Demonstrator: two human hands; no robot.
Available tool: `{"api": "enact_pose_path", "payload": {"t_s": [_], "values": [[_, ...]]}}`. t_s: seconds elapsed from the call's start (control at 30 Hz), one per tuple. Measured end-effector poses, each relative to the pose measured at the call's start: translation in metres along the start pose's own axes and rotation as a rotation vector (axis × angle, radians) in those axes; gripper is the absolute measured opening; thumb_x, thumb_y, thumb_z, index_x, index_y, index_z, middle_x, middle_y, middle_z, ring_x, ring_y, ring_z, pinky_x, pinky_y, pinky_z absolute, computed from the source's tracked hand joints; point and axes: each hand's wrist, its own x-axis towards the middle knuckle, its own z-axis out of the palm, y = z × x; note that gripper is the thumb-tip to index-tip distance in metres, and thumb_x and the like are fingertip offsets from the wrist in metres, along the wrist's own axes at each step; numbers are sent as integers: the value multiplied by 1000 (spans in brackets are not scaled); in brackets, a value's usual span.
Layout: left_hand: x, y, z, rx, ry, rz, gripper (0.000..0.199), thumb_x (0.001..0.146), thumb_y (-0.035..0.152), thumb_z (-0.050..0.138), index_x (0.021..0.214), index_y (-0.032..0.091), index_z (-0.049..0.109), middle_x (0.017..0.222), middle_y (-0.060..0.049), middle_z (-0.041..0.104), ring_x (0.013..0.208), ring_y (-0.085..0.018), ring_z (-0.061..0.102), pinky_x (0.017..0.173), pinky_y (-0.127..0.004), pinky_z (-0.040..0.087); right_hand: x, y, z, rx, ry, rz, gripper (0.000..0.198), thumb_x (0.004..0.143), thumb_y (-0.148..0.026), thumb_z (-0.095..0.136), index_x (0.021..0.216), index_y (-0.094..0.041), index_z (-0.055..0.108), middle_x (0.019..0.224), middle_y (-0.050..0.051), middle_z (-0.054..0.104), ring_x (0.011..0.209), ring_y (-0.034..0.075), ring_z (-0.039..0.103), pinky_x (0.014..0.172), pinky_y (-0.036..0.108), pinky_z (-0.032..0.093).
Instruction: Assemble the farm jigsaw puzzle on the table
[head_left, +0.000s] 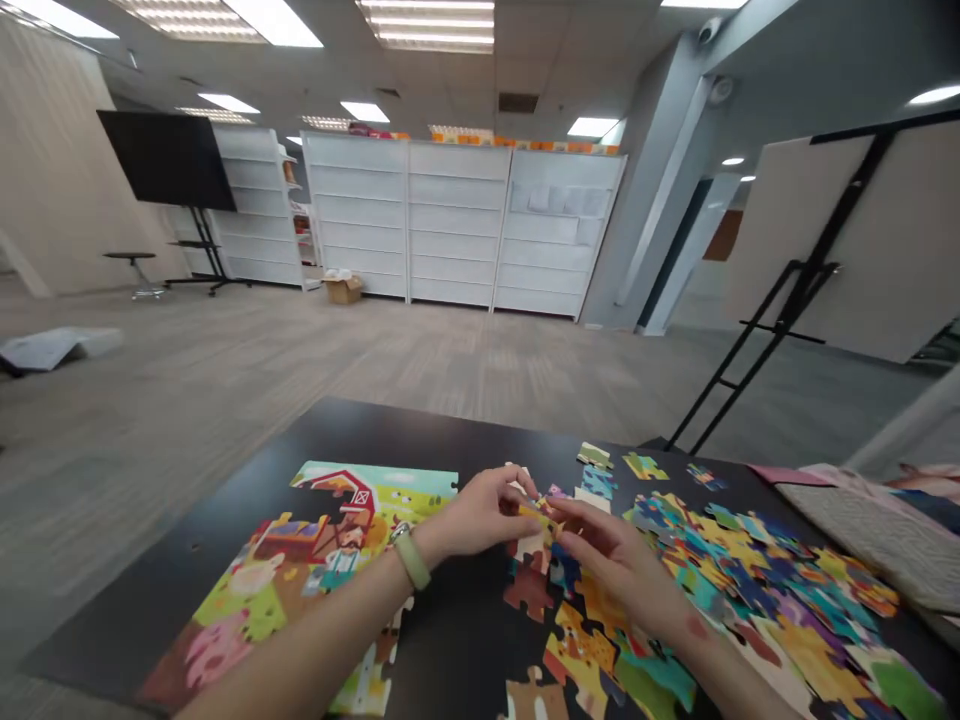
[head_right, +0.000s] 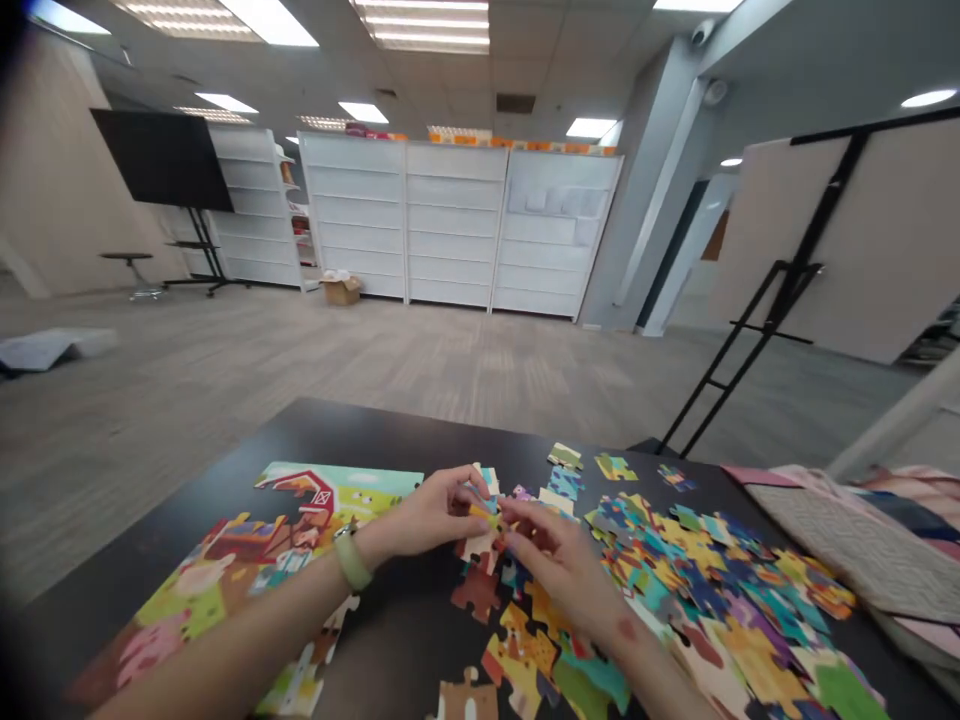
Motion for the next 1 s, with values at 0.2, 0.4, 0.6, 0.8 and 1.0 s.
{"api": "enact_pose_path", "payload": {"t_s": [0.2,0.4,0.6,0.8,1.0], "values": [[2,13,-9,76,-7,-25,62,60,63,87,88,16,57,78,-4,68,68,-14,63,64,-26,48,-3,-5,22,87,-70,20,29,89,-50,65,85,-21,65,70,-1,59,62,14,55,56,26,45],[9,19,-48,252,255,16,44,96,59,47,95,16,59,95,-9,71,84,-16,67,66,-23,45,-8,-17,21,183,-145,101,54,91,-54,62,130,-18,59,74,-2,55,63,14,54,60,28,44],[3,13,-80,553,287,12,19,93,33,54,98,17,63,95,-6,71,85,-17,66,74,-26,49,-8,-11,24,191,-166,192,53,86,-56,65,123,-18,59,69,-4,54,61,15,54,59,29,42],[-6,12,-86,914,57,-20,23,74,22,76,96,20,71,95,-3,71,91,-22,66,86,-32,49,-8,-12,29,106,-166,210,42,85,-45,65,117,-19,59,70,-3,62,64,17,60,62,28,44],[-3,2,-82,1087,-63,-54,36,70,26,83,104,22,72,102,-5,72,96,-25,66,84,-32,50,9,-28,59,-174,-239,166,29,85,-28,57,112,-20,62,73,0,69,66,18,63,65,31,47]]}}
